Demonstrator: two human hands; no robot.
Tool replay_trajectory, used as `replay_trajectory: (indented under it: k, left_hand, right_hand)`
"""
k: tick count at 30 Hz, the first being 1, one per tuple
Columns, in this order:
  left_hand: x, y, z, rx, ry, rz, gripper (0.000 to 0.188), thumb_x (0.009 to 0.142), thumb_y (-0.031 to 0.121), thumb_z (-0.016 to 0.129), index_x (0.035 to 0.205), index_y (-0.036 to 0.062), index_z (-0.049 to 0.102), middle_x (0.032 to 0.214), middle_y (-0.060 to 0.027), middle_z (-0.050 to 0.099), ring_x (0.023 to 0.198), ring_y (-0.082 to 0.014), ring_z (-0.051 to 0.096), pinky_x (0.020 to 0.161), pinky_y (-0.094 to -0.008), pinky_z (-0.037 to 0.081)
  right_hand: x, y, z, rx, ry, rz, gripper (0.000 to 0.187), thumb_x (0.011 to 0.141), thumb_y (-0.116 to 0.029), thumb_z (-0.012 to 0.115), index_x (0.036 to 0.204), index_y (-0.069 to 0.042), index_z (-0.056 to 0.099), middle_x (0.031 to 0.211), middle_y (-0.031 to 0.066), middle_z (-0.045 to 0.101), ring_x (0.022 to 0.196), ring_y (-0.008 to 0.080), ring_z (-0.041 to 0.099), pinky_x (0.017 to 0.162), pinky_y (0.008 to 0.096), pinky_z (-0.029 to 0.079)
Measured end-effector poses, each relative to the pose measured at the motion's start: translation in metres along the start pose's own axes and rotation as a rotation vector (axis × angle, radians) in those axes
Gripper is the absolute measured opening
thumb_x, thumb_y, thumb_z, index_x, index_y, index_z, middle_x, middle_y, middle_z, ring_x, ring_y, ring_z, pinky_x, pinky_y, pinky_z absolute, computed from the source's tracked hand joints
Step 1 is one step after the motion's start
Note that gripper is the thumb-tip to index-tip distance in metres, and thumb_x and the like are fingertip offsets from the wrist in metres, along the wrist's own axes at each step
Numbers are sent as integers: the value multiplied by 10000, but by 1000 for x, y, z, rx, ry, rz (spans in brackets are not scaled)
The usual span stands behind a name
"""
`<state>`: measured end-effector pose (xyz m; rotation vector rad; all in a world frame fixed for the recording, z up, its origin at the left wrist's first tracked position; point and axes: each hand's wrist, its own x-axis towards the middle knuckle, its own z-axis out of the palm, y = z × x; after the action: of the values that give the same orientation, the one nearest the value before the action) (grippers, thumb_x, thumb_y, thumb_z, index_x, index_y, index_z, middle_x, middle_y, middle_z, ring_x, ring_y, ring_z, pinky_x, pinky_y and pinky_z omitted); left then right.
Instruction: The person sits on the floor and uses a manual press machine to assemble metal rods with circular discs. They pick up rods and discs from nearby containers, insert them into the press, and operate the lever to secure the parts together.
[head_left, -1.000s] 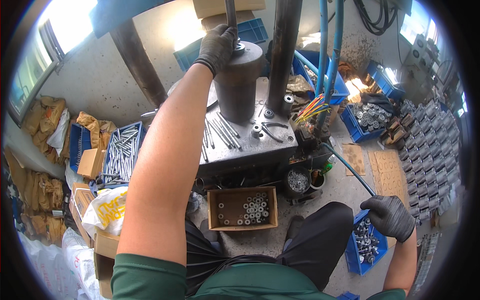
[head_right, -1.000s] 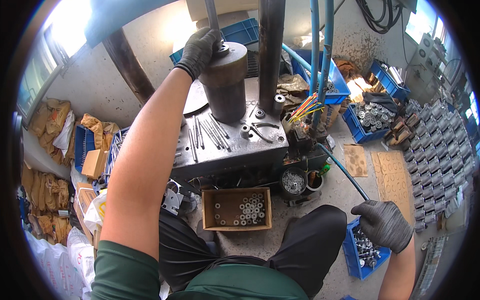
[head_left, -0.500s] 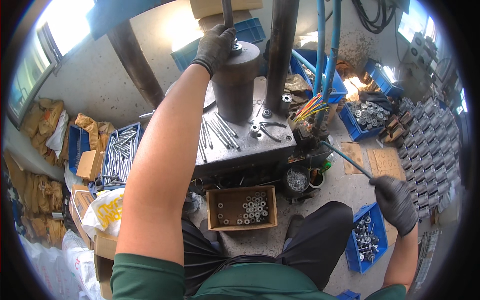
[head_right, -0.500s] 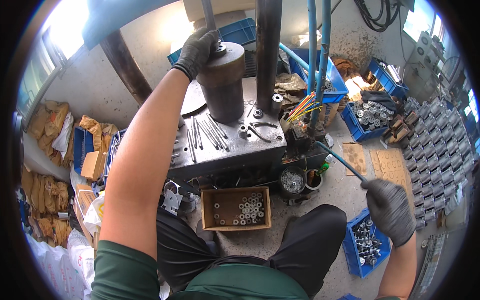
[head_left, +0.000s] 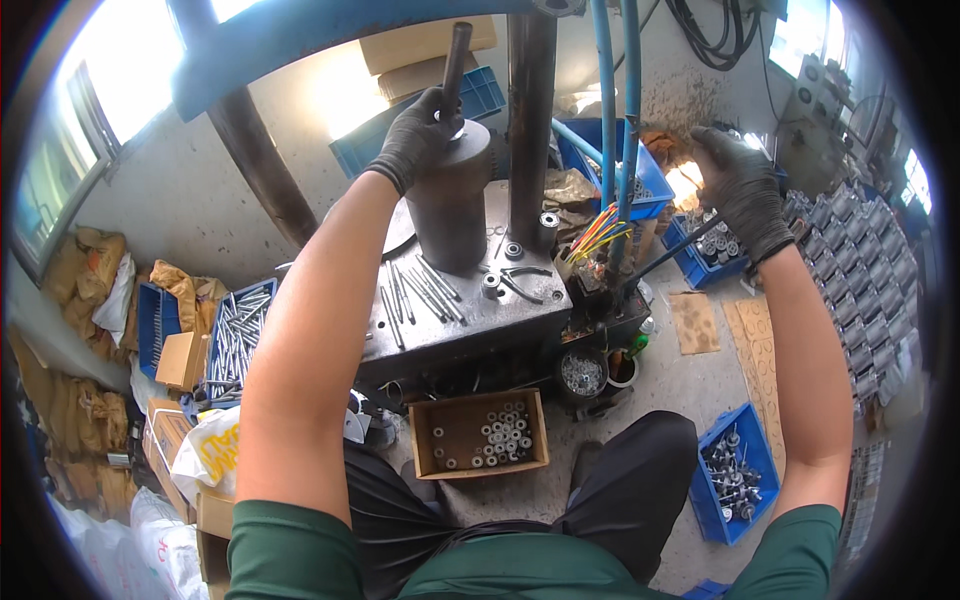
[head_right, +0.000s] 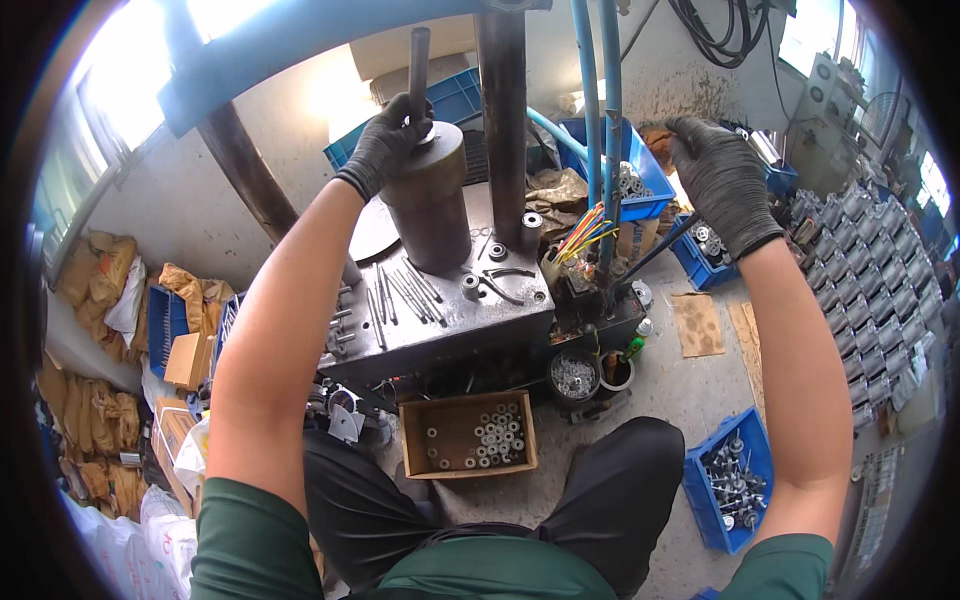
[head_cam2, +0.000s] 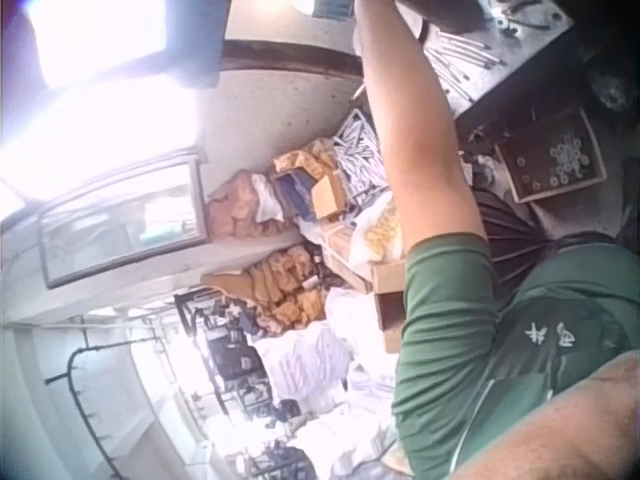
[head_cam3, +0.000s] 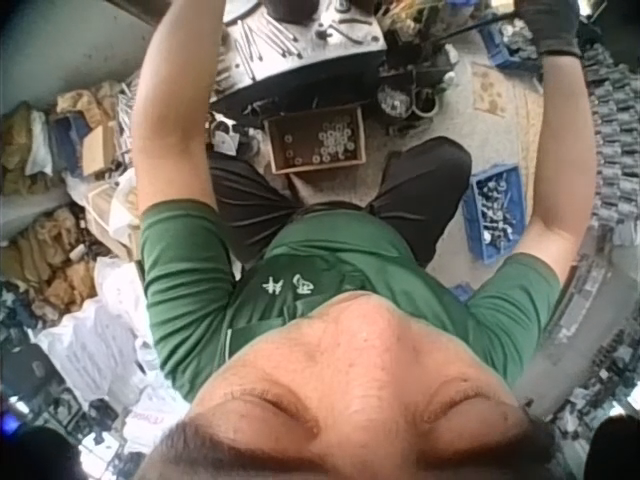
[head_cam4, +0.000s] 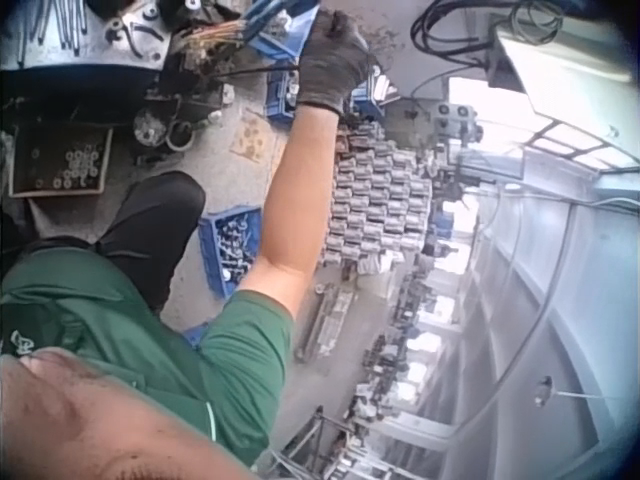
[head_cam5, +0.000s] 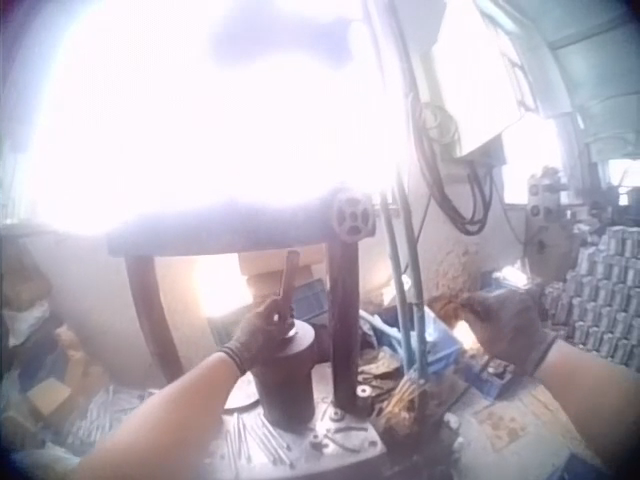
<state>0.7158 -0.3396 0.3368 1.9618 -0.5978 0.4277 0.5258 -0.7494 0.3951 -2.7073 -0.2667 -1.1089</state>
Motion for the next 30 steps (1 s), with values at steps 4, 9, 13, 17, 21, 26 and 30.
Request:
replay_trajectory:
  k: [4, 9, 13, 17, 21, 26, 30]
  left_hand:
    - [-34, 33, 3, 550, 193, 616, 259, 860, 128, 717, 1110, 92, 660, 1073, -83, 675, 1107, -300, 643, 959, -400, 547]
    - [-125, 83, 33, 222, 217, 778, 451, 801, 22, 776, 1228, 93, 648, 1165, -146, 657, 1130, -376, 631, 999, -469, 545]
    - [-258, 55, 72, -767, -59, -68, 466, 1068, 473, 634, 1272, 55, 607, 1020, -29, 634, 805, -88, 534, 710, -242, 475]
    - [-315, 47, 105, -983, 92, -684, 495, 1068, 555, 579, 1105, 66, 649, 813, -54, 671, 651, -157, 618, 661, -315, 570]
    - [-323, 5, 115, -1231, 87, -1040, 426, 1090, 439, 529, 1006, 40, 650, 770, -81, 673, 642, -223, 659, 646, -398, 611]
    - [-315, -19, 123, -1291, 101, -1150, 333, 1067, 279, 445, 998, 14, 635, 812, -107, 640, 691, -230, 651, 677, -468, 620]
    - [-310, -26, 126, -1308, 127, -1191, 328, 1046, 274, 455, 980, 13, 642, 759, -103, 621, 648, -228, 635, 653, -473, 614]
  right_hand:
    - [1, -17, -13, -143, -76, 75, 360, 999, -401, 677, 1135, -80, 763, 1013, 200, 763, 946, 367, 747, 845, 444, 588]
    - [-13, -19, -26, -103, -56, 68, 459, 993, -486, 691, 1137, -54, 747, 989, 208, 760, 931, 363, 754, 813, 451, 590]
    - [-41, -33, -35, -29, -168, 102, 377, 986, -398, 720, 1111, -42, 730, 997, 198, 760, 871, 348, 755, 736, 440, 577]
    - [-102, -36, -59, 6, 26, -165, 203, 950, -160, 733, 1104, -49, 662, 808, 131, 677, 693, 290, 684, 645, 424, 528]
    - [-166, -53, -73, 87, -87, -176, 245, 838, -38, 778, 1050, -24, 656, 861, 145, 695, 722, 314, 678, 662, 428, 539]
    - [-194, -105, -78, 145, -108, -324, 338, 757, -23, 792, 1076, -18, 678, 968, 170, 705, 828, 386, 681, 737, 472, 546]
    - [-176, -158, -59, 328, -167, -457, 358, 719, -1, 797, 1056, -26, 678, 983, 128, 714, 823, 342, 691, 746, 448, 560]
